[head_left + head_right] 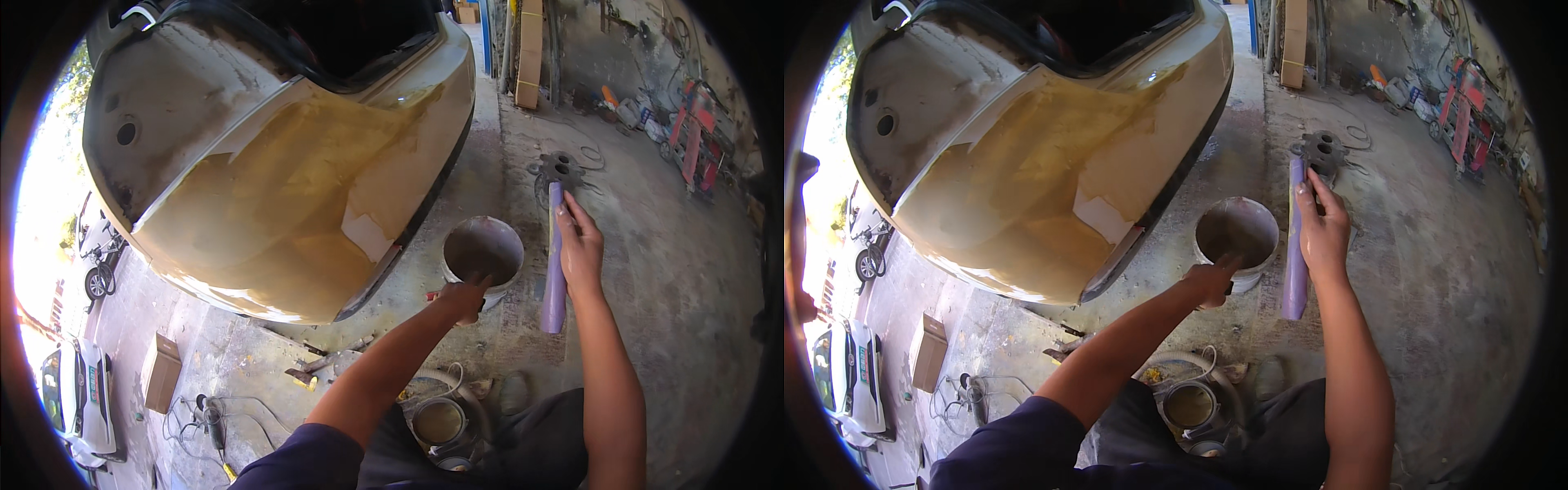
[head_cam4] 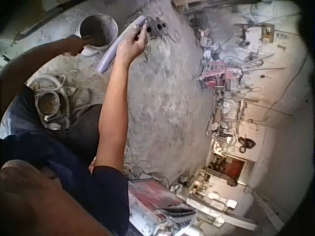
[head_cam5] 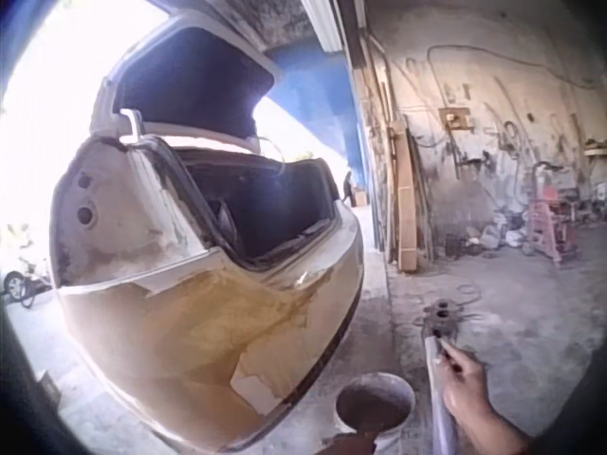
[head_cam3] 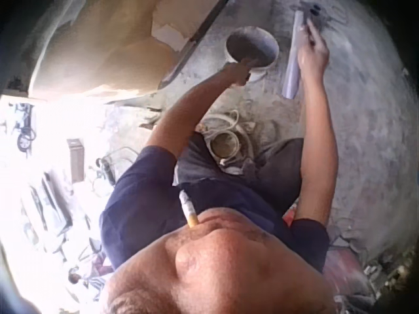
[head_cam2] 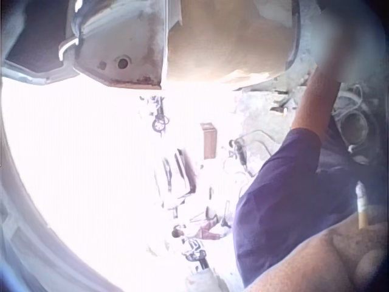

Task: The person applies a beige body filler to the rear bumper of a white car using a purple spreader. They repeatedly dip the spreader into a bucket to retrieve more filler and smooth it onto the surface.

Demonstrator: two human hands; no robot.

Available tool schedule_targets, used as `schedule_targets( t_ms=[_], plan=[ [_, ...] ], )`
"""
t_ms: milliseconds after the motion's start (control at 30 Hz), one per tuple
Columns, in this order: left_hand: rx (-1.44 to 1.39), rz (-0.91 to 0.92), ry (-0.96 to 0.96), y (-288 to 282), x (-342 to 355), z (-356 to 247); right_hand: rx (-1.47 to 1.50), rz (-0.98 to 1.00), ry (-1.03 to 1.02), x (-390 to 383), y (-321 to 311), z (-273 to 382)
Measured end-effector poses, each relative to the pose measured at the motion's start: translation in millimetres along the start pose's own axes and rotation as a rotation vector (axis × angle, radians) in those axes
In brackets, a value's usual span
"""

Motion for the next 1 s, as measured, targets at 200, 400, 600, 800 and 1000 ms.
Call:
schedule_targets(
  t_ms=[200,400,600,800,1000],
  plan=[
    [-0.118,-0.033,-0.113,59.2,31.4,1.2,0.038,-0.029,-0.04,10.3,-30.6,-15.7],
    [-0.009,-0.281,-0.21,56.0,46.7,48.4,0.101,0.05,-0.008,5.7,-8.2,-7.5],
    [0.022,-0.115,-0.091,69.5,-3.1,44.9,0.153,0.069,0.014,6.1,-19.4,-11.6],
    [-0.001,-0.001,-0.059,88.6,-105.6,39.0,0.177,0.082,0.177,0.3,-7.6,-17.7],
    [0.087,0.395,-0.057,90.7,-169.1,34.2,0.136,0.165,0.21,-0.2,12.8,-16.8]
  ],
)
Point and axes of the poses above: each hand's wrist, its own x-axis towards the middle knuckle, its own y-axis out of the palm, z = x × y, the point moved 6 cm from there along x, towards the middle knuckle
